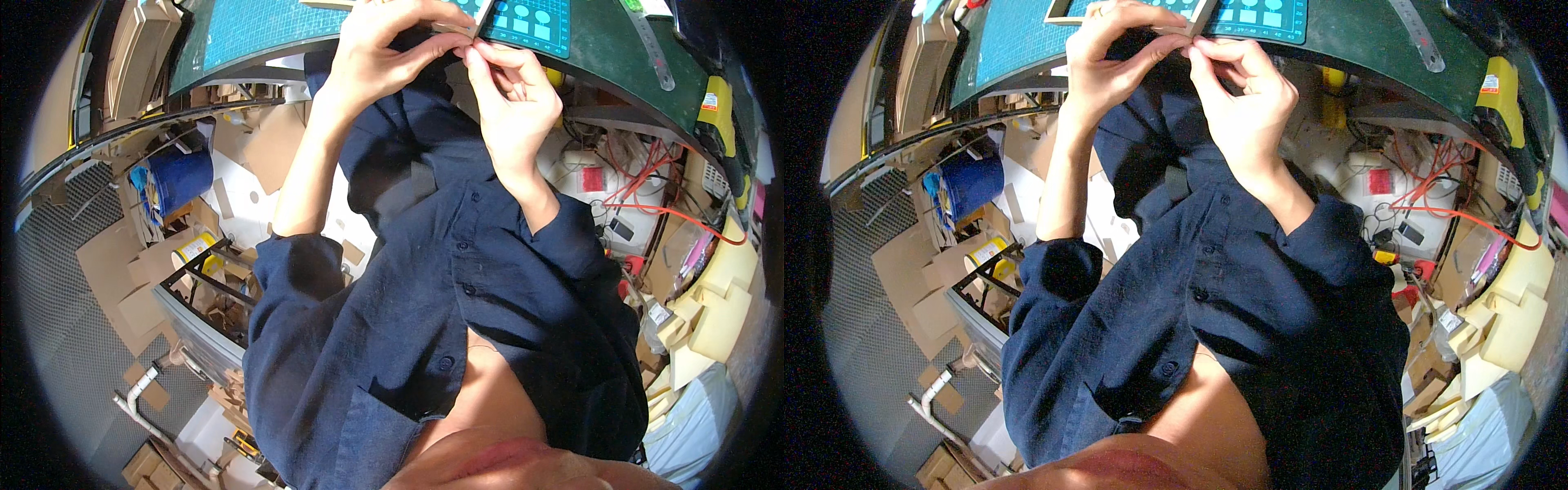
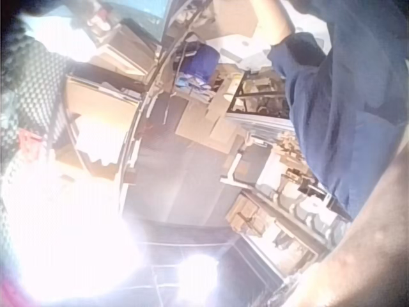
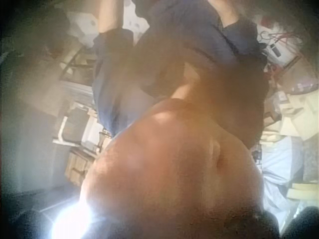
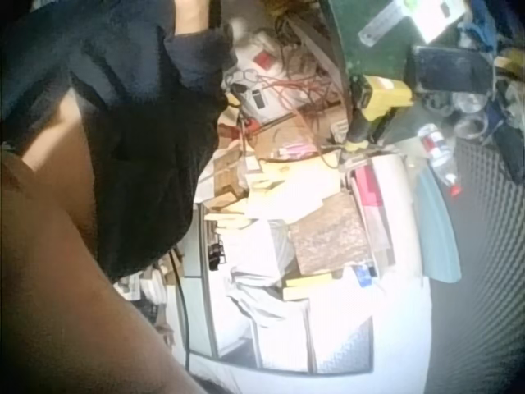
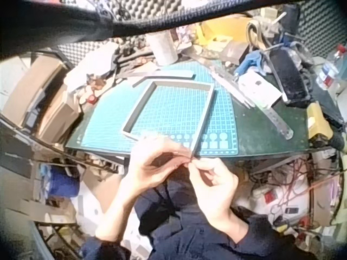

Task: The person assembles small wooden frames by joining thin wooden strips with a yellow staple gun. They repeatedly align pieces on a green cutting mat, fire staples to secure joints, and place completed frames aside. The process continues with multiple frames being built and stacked.

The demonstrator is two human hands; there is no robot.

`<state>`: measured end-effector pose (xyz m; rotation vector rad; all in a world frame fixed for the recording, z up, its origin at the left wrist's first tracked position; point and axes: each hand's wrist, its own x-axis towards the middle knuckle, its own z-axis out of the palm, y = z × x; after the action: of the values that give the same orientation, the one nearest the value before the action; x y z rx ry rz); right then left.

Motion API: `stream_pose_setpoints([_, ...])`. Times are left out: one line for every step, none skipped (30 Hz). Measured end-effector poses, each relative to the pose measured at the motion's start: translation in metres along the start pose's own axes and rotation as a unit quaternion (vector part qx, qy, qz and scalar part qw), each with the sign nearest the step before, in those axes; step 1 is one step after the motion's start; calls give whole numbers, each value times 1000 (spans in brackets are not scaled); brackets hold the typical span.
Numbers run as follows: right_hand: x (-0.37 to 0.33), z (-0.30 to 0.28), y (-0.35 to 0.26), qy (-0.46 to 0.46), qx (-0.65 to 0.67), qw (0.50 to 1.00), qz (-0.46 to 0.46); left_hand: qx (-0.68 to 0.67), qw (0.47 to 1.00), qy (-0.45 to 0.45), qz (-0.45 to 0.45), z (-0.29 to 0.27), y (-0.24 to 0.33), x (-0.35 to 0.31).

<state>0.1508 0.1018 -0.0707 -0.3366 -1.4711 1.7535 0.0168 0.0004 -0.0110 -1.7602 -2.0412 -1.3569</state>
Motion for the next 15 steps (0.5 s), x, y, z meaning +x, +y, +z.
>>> stream_pose_setpoints([0, 0, 0, -2, 1, 1000, 1, 2, 1000, 23, 9, 1, 2, 0])
stream_pose_setpoints([0, 0, 0, -4, 2, 1000, 2, 4, 999, 45, 18, 3, 3, 0])
stream_pose_setpoints([0, 1, 0, -5, 3, 1000, 3, 6, 997, 68, 27, 4, 4, 0])
stream_pose_setpoints([0, 0, -1, -6, 5, 1000, 4, 4, 999, 40, 34, 3, 2, 0])
stream_pose_setpoints([1, 1, -2, -6, 8, 1000, 5, 2, 999, 13, 41, 0, -1, 1])
stream_pose_setpoints([1, 1, -2, -6, 10, 1000, 7, 1, 999, -15, 49, -2, -4, 0])
stream_pose_setpoints([1, 1, -2, -8, 9, 1000, 7, 12, 998, -19, 55, -3, -5, -1])
stream_pose_setpoints([1, 1, -2, -11, 9, 1000, 6, 23, 998, -22, 60, -4, -5, -2])
stream_pose_setpoints([0, 1, -2, -13, 8, 1000, 6, 34, 997, -26, 66, -5, -6, -3])
stream_pose_setpoints([1, 1, -2, -12, 8, 1000, 7, 41, 997, -39, 59, -7, -6, -3])
stream_pose_setpoints([1, 0, -1, -12, 8, 1000, 7, 47, 996, -52, 51, -9, -5, -3])
stream_pose_setpoints([0, 0, -1, -12, 8, 1000, 8, 53, 995, -66, 43, -10, -5, -4])
stream_pose_setpoints([0, 0, -1, -12, 11, 1000, 11, 45, 996, -63, 45, -11, -5, -4])
stream_pose_setpoints([0, 0, -2, -11, 15, 1000, 14, 37, 996, -61, 46, -12, -6, -5])
stream_pose_setpoints([0, 0, -2, -11, 18, 1000, 18, 29, 997, -59, 47, -13, -6, -5])
